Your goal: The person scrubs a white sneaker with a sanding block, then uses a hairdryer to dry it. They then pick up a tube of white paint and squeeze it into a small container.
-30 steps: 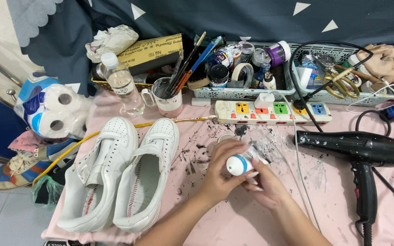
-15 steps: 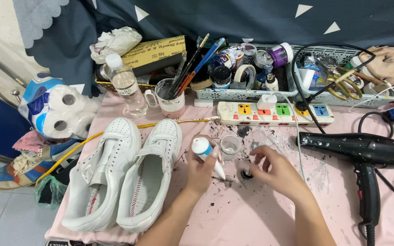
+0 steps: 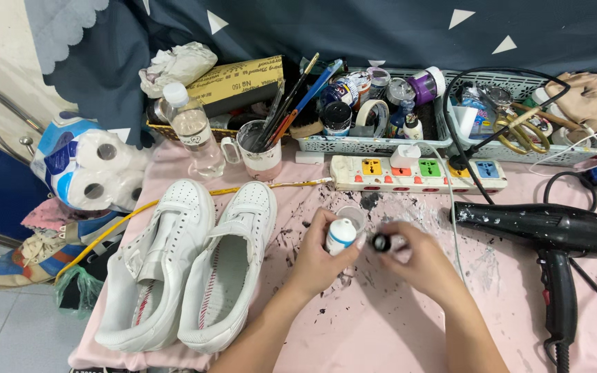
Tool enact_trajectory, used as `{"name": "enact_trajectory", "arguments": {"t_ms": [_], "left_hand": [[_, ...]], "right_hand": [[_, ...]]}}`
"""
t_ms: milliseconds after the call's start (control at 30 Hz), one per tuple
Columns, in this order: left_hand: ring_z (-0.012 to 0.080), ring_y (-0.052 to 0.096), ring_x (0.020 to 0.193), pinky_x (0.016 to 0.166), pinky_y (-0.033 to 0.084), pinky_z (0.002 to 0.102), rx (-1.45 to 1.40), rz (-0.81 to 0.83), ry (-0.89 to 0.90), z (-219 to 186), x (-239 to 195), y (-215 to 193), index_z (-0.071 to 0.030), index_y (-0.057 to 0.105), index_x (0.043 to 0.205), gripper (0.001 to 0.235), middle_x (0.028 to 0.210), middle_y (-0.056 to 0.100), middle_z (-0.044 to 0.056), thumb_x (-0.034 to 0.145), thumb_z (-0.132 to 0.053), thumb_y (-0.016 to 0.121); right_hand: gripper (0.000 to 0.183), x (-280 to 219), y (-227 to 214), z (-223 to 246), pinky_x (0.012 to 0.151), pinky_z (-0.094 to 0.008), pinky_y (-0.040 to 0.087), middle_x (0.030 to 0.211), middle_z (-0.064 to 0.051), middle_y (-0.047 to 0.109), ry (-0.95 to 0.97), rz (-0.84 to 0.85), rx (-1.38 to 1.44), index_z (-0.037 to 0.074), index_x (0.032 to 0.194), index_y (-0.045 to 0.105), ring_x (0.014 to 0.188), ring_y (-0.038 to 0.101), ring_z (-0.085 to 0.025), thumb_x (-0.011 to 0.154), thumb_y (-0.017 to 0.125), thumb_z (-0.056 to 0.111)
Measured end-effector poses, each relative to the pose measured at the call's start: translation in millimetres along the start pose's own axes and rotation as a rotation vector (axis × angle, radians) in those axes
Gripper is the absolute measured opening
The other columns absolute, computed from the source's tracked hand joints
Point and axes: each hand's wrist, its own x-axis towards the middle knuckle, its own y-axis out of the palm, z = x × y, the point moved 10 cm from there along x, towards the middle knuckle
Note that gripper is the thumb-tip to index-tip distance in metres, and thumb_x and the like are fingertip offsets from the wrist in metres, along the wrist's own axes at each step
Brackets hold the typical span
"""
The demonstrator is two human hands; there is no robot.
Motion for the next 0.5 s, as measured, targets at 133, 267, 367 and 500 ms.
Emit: {"name": "enact_trajectory", "arguments": {"t_ms": [133, 267, 367, 500], "left_hand": [[0.0138, 0.071, 0.075, 0.066, 0.058, 0.031, 0.243, 0.052, -0.019, -6.5, -1.4, 1.5, -0.009, 0.057, 0.105, 0.041, 0.09, 0.072, 0.005, 0.08, -0.028, 0.084], [0.0244, 0.076, 0.081, 0.071, 0.059, 0.035, 0.611, 0.061, 0.3, -39.4, -6.7, 3.9, -0.01, 0.061, 0.109, 0.06, 0.095, 0.074, 0.009, 0.075, -0.052, 0.087], [0.0316, 0.073, 0.077, 0.063, 0.056, 0.041, 0.788, 0.133, 0.298, -36.0, -5.1, 6.0, -0.009, 0.06, 0.11, 0.065, 0.095, 0.073, 0.012, 0.075, -0.06, 0.077], [0.0316, 0.071, 0.074, 0.061, 0.051, 0.046, 0.838, 0.22, 0.208, -22.3, -5.0, 12.2, -0.008, 0.057, 0.107, 0.035, 0.089, 0.072, 0.01, 0.107, -0.042, 0.05]], "right_hand": [[0.045, -13.7, -34.2, 29.9, 0.084, -0.03, 0.059, 0.113, -0.007, 0.072, -0.31, -0.189, 0.268, 0.005, 0.119, 0.069, 0.102, 0.072, -0.019, 0.075, 0.079, 0.003], [0.052, -22.1, -29.6, 39.4, 0.095, -0.035, 0.059, 0.131, -0.012, 0.063, -0.433, -0.046, 0.219, 0.004, 0.13, 0.066, 0.118, 0.066, -0.022, 0.079, 0.074, -0.003], [0.053, -17.0, -20.1, 19.7, 0.098, -0.036, 0.061, 0.129, -0.009, 0.066, -0.283, 0.031, 0.325, 0.007, 0.133, 0.063, 0.116, 0.07, -0.02, 0.082, 0.071, -0.002], [0.047, -18.9, -14.0, 21.4, 0.099, -0.035, 0.061, 0.125, -0.012, 0.07, -0.363, 0.04, 0.465, 0.005, 0.124, 0.064, 0.115, 0.073, -0.022, 0.08, 0.081, 0.0]]}}
